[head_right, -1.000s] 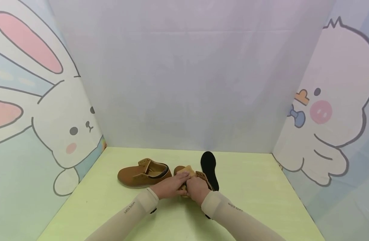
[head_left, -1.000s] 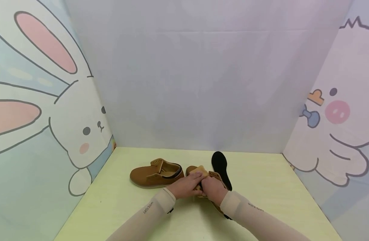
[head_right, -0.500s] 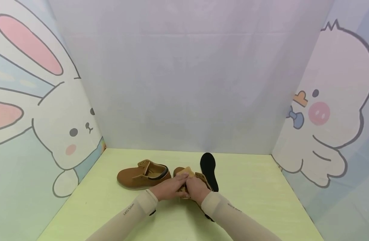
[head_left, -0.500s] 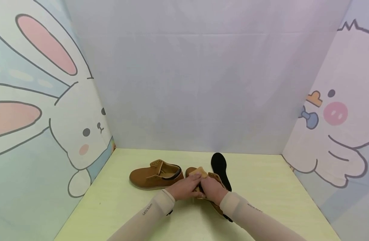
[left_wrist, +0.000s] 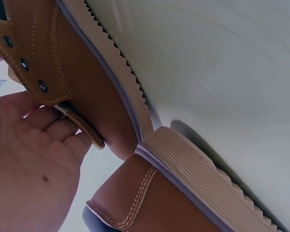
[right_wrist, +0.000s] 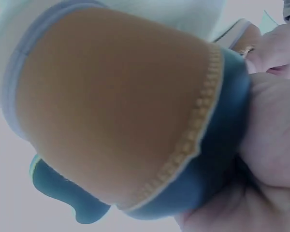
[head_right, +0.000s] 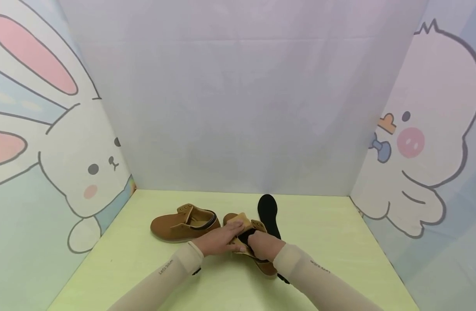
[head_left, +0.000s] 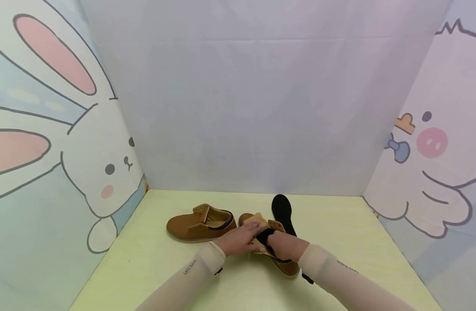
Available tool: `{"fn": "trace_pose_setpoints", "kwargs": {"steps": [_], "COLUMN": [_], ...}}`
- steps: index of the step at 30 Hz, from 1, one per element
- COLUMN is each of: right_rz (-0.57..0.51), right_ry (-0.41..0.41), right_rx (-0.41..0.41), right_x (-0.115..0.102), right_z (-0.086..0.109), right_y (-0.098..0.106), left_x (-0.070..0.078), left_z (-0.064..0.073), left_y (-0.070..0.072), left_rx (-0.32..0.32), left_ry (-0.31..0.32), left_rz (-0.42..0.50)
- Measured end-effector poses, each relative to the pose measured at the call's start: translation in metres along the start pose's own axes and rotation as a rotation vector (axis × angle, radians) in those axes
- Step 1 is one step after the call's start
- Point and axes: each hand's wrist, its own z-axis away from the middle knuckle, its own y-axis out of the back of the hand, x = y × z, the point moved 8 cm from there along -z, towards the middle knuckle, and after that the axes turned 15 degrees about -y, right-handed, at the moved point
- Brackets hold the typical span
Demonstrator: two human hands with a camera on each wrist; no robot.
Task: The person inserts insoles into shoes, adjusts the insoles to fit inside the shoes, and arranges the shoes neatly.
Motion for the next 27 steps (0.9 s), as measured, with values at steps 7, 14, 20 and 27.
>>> {"fn": "trace_pose_setpoints", "kwargs": {"steps": [7,14,20,27], "right_rz": [-0.008,0.036,0.06,0.151], "right_ry": [-0.027,-0.012,-0.017,-0.021], "right_rx": [-0.021,-0.105,-0.1,-0.089], "right_x": [0.002,-0.003,-0.004,-0.007], "right_z": [0.004,0.011,0.012,0.018], "right_y": [0.004,0.006,0.007,0.013], "left_x": [-0.001,-0.003,-0.003,-0.004], "left_z": [-0.001,0.003,0.005,0.005], "left_y": [0.0,-0.003,-0.001,0.0], "left_rx": [-0.004,-0.011,0.006,0.002], "left_ry": [0.011,0.014,0.015,0.022], "left_rz": [0.008,0.008,0.001,-0.004]}}
